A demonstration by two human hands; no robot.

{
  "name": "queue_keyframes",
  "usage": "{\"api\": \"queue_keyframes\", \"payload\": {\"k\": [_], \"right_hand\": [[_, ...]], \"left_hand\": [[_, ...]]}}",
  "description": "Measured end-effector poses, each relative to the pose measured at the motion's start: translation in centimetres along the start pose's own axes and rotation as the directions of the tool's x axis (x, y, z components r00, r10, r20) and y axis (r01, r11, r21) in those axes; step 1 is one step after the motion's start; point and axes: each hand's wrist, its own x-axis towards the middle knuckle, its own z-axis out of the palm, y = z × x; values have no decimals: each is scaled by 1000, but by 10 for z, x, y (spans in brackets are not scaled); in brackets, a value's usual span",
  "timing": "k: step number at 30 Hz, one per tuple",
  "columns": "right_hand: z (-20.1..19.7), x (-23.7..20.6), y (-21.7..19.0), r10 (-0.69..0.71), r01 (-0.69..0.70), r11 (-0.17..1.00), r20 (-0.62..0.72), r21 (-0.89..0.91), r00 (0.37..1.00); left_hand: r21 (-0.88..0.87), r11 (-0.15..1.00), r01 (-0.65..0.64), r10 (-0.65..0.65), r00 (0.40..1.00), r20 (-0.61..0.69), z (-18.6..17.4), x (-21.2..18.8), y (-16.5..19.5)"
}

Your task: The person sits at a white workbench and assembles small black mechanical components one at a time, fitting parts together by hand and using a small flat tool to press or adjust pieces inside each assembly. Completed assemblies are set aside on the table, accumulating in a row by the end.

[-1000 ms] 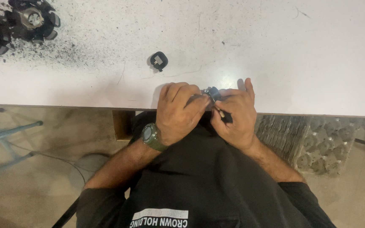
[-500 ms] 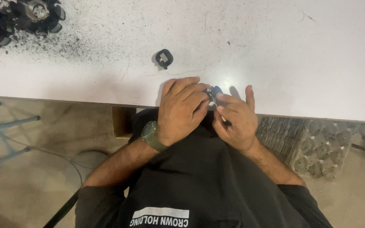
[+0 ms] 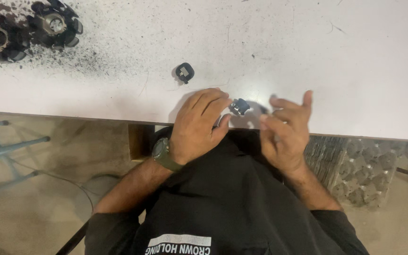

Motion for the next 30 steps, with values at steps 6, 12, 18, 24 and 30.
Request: {"api": "queue_keyframes", "payload": {"k": [6, 12, 18, 24, 30], "right_hand": [[-9, 20, 7, 139, -111, 985, 231, -129, 963], [11, 19, 8, 133, -107, 987, 237, -120, 962], [10, 11, 13, 131, -108, 988, 210, -114, 969], [12, 11, 13, 117, -92, 987, 205, -128, 972], [12, 10, 14, 128, -105, 986, 183, -128, 975]], "left_hand": [[95, 981, -167, 158, 983, 95, 3, 17, -5], [-119, 992, 41, -29, 994, 102, 4, 22, -2], [-242, 963, 122, -108, 992, 70, -10, 21, -3], [-98, 991, 88, -69, 981, 183, -2, 25, 2], [-41, 999, -17, 22, 992, 122, 1, 20, -4]]}}
